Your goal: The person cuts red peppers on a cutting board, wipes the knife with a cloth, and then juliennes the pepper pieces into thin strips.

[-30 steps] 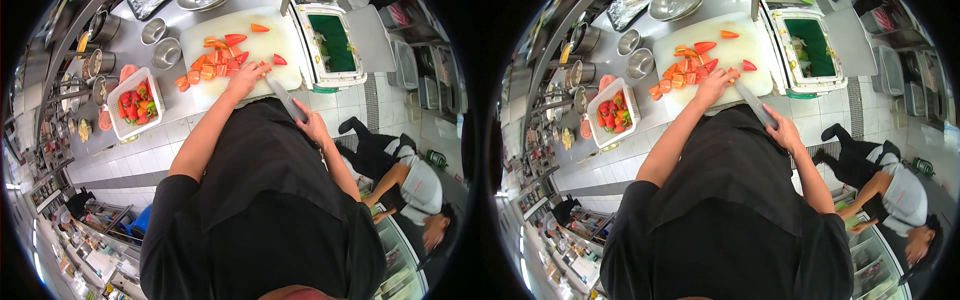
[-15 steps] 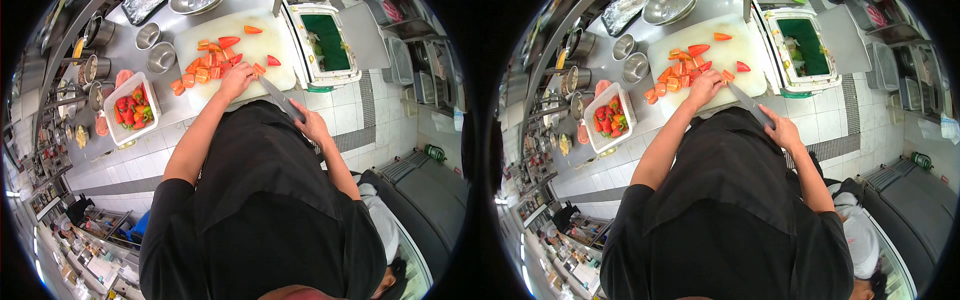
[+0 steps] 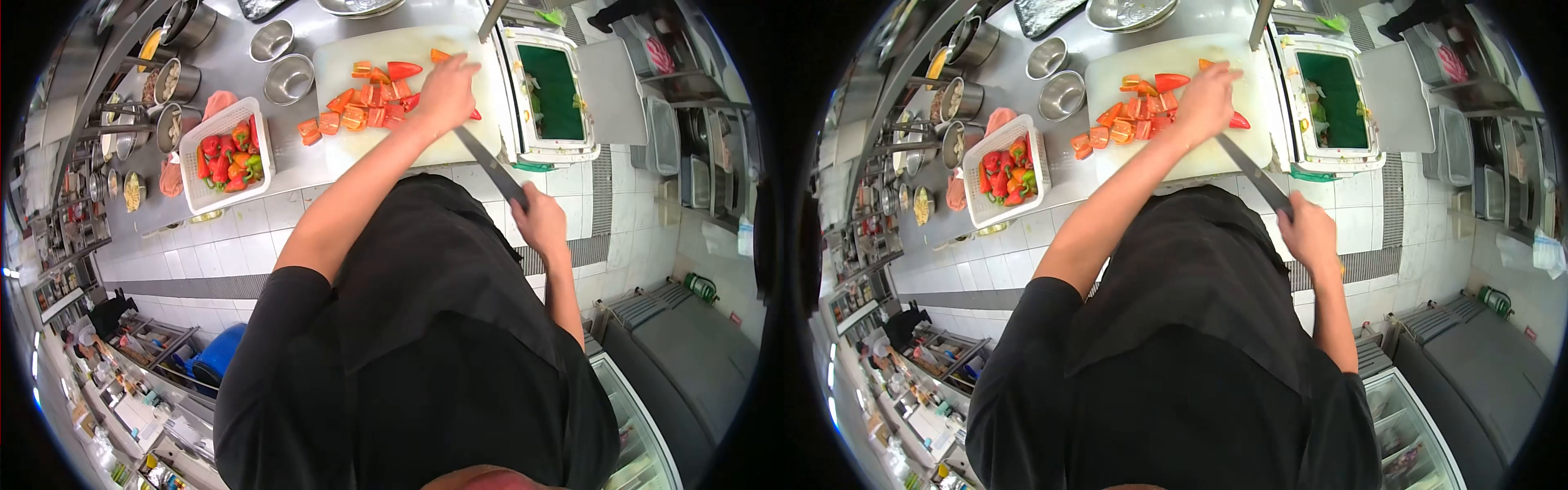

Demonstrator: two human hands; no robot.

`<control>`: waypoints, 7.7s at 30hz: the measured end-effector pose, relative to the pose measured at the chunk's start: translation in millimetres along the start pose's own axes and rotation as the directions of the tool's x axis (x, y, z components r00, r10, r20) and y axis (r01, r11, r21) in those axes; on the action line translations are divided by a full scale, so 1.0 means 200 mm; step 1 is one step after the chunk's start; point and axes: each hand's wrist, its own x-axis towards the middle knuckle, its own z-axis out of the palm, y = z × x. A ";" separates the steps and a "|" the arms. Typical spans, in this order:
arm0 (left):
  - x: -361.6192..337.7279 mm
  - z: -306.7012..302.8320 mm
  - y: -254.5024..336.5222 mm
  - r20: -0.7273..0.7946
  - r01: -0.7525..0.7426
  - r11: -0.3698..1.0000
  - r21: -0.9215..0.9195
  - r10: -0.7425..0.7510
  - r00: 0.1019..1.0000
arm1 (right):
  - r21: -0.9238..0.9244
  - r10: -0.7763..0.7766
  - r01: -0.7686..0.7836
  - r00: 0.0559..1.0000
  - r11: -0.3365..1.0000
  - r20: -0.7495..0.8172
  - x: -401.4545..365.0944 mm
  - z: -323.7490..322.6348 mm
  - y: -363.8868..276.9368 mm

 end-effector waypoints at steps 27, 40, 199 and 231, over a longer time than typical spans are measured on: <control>-0.58 0.04 -0.56 -0.235 0.157 0.905 0.395 -0.066 0.970 | -0.069 -0.134 0.132 0.991 0.989 -0.023 0.79 0.55 -0.63; -1.10 -0.70 -0.72 -0.554 0.222 0.955 0.196 -0.079 0.829 | 0.422 -0.035 0.055 0.998 0.905 -0.055 0.67 0.46 -0.23; -0.86 0.16 -0.36 -0.213 -0.136 0.975 0.177 0.173 0.961 | 0.005 -0.216 0.216 0.975 0.976 0.044 0.52 0.19 0.02; -0.72 0.09 -0.31 -0.100 0.008 0.996 0.091 0.001 0.995 | 0.247 -0.326 0.268 0.915 0.931 0.238 0.28 0.33 0.19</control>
